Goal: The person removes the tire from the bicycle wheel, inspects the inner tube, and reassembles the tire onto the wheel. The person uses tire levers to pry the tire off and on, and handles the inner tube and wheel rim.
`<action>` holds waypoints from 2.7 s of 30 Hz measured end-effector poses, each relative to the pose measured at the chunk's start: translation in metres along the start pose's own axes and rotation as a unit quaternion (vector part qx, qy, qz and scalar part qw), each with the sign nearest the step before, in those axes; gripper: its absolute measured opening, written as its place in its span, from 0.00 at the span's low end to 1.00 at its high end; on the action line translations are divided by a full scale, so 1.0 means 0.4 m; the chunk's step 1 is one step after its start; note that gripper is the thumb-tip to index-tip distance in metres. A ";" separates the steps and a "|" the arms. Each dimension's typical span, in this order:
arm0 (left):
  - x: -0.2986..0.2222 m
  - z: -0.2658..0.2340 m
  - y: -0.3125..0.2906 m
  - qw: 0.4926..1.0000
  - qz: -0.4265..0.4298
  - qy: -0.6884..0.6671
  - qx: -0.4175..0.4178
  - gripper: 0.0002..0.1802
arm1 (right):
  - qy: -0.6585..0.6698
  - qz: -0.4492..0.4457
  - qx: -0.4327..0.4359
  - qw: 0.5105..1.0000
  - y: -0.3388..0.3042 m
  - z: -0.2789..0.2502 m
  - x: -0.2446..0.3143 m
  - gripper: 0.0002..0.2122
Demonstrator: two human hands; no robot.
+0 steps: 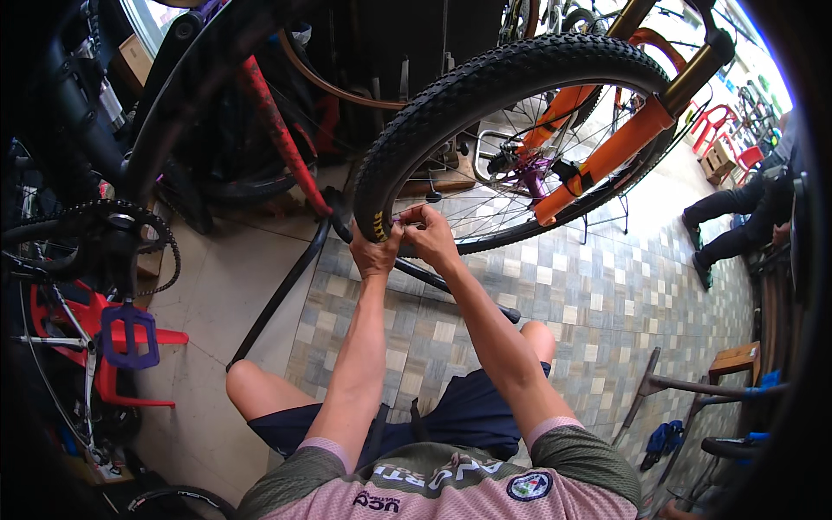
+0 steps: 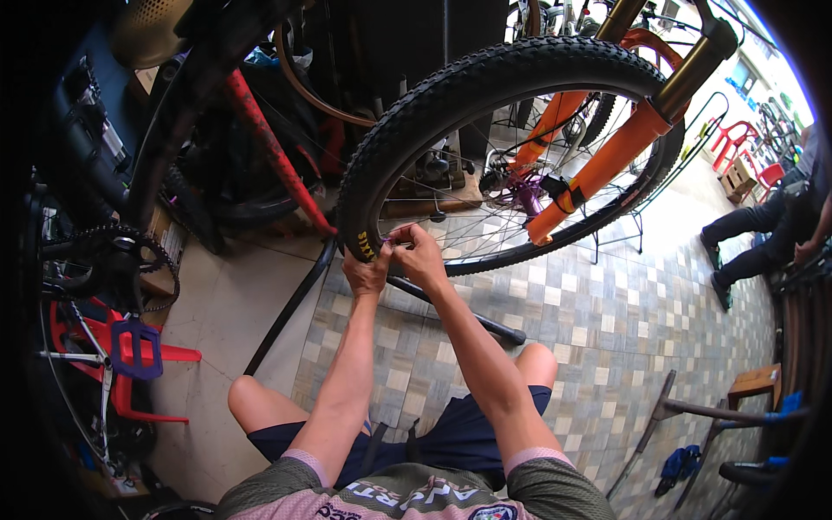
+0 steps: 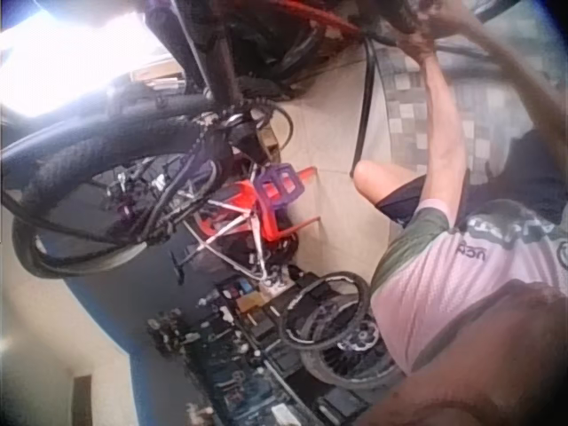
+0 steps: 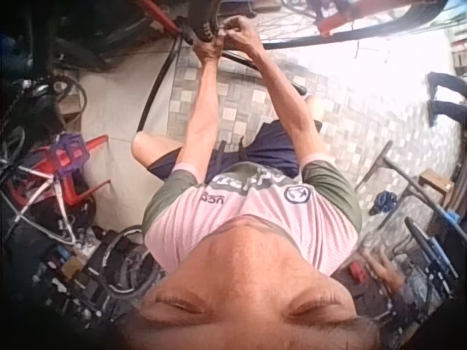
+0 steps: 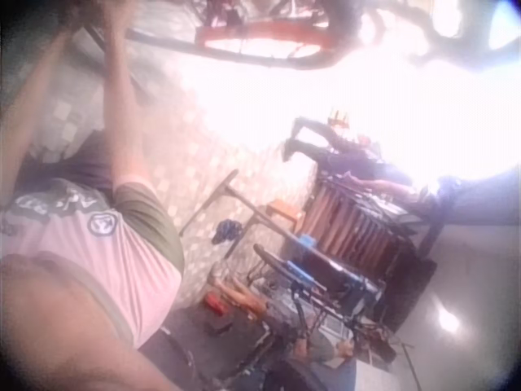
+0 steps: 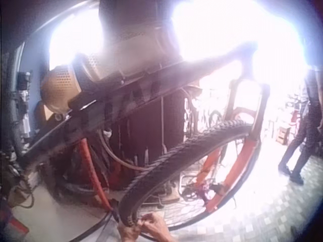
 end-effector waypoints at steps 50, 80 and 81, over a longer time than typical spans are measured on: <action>-0.015 -0.025 -0.015 1.000 -0.023 -0.006 0.011 0.35 | -0.188 -0.157 0.006 0.969 -0.010 -0.010 -0.004 0.12; -0.036 -0.015 -0.011 0.999 -0.033 0.010 0.029 0.35 | 0.012 -0.168 0.042 0.985 0.020 0.002 -0.077 0.08; -0.041 -0.011 -0.012 0.999 -0.032 0.012 0.031 0.35 | 0.034 -0.163 0.057 0.984 0.024 -0.002 -0.089 0.07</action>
Point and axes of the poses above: each hand's wrist, its own y-axis towards the middle knuckle, its own z-axis out of the palm, x = y × z, the point moved 3 cm from there along y, towards the middle knuckle, and after that the axes turned 9 degrees about -y, right-handed, at the moved point
